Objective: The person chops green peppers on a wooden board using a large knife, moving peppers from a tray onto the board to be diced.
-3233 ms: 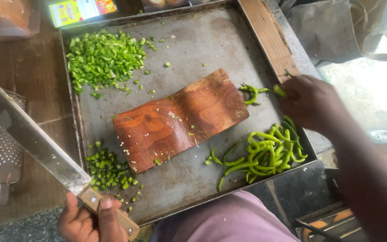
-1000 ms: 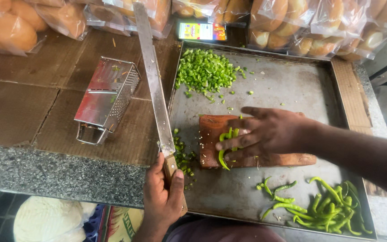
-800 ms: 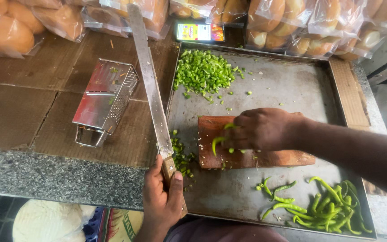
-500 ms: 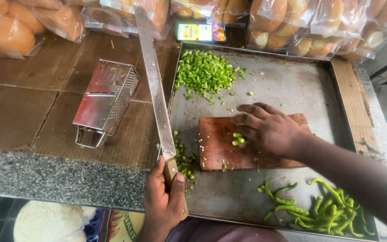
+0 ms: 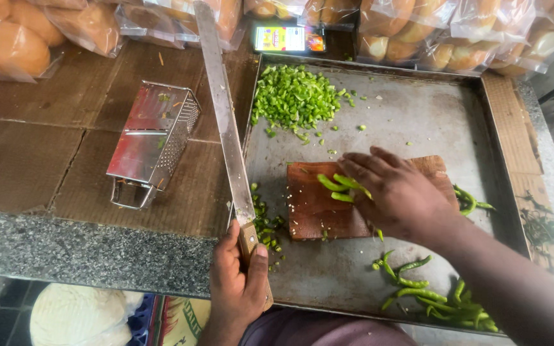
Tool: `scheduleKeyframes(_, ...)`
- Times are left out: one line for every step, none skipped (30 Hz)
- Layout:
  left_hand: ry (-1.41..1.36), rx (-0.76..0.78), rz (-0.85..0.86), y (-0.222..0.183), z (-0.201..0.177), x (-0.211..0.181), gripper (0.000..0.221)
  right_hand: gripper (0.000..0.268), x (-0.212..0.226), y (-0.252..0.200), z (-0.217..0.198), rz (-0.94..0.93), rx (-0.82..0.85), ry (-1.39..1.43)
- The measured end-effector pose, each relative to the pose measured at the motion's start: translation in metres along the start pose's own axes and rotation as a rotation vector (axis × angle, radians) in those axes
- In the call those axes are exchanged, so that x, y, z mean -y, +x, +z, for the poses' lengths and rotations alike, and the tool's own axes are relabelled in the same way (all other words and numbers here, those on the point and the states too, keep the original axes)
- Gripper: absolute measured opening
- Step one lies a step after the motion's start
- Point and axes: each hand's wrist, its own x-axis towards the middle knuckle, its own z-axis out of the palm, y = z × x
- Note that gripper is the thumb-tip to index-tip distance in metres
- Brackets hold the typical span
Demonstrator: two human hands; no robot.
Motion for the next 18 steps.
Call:
scheduleKeyframes(-0.001,0.001,0.0,0.0,-0.001,0.0,0.057,0.057,-0.003,-0.002,-0.004,0.007,-0.026,0.098)
scheduleKeyframes(0.006,0.013,-0.026,0.0,-0.002,0.0,0.057,0.057,-0.004,-0.002,-0.006,0.008,-0.027,0.097)
scheduleKeyframes(0.012,0.025,-0.052,0.0,-0.003,0.0,0.057,0.053,-0.005,-0.001,-0.007,-0.023,-0.035,0.036)
scheduleKeyframes(0.011,0.026,-0.051,0.0,-0.002,0.001,0.057,0.049,-0.006,-0.001,-0.007,-0.054,-0.044,-0.024)
scheduleKeyframes(0.007,0.02,-0.032,0.0,-0.002,0.001,0.058,0.049,-0.008,0.001,-0.006,-0.053,-0.044,-0.024)
scheduleKeyframes(0.002,0.016,-0.013,0.0,-0.001,0.001,0.058,0.048,-0.009,0.005,-0.004,-0.181,-0.07,-0.065)
scheduleKeyframes(0.001,0.018,-0.013,-0.001,-0.001,0.001,0.058,0.048,-0.011,0.006,-0.003,-0.309,-0.097,-0.105)
scheduleKeyframes(-0.009,0.014,-0.022,-0.001,0.0,0.001,0.058,0.048,-0.012,0.007,-0.004,-0.307,-0.099,-0.106)
scheduleKeyframes(-0.02,0.009,-0.032,-0.002,0.0,0.001,0.058,0.057,-0.013,0.008,-0.004,-0.24,0.023,-0.008)
scheduleKeyframes(-0.019,0.008,-0.029,-0.002,0.0,0.001,0.058,0.066,-0.013,0.01,-0.005,-0.173,0.144,0.089)
scheduleKeyframes(-0.034,-0.002,-0.037,-0.002,0.0,0.002,0.058,0.066,-0.014,0.01,-0.005,-0.174,0.142,0.087)
scheduleKeyframes(-0.049,-0.013,-0.046,-0.002,0.001,0.002,0.059,0.072,-0.015,0.01,-0.005,-0.143,0.148,0.196)
scheduleKeyframes(-0.049,-0.015,-0.045,-0.002,0.001,0.002,0.059,0.078,-0.018,0.009,-0.005,-0.111,0.154,0.305)
scheduleKeyframes(-0.073,-0.015,-0.032,-0.002,0.001,0.002,0.059,0.078,-0.019,0.007,-0.006,-0.115,0.155,0.303)
scheduleKeyframes(-0.098,-0.015,-0.019,-0.002,0.002,0.001,0.059,0.077,-0.019,0.003,-0.006,-0.003,0.174,0.263)
scheduleKeyframes(-0.096,-0.019,-0.02,-0.001,0.003,0.0,0.059,0.076,-0.018,0.0,-0.005,0.11,0.193,0.225)
scheduleKeyframes(-0.106,-0.023,-0.004,0.0,0.003,0.0,0.057,0.076,-0.015,-0.002,-0.004,0.105,0.195,0.225)
scheduleKeyframes(-0.117,-0.022,0.01,0.0,0.004,0.0,0.056,0.063,-0.011,-0.005,-0.004,0.122,0.138,0.169)
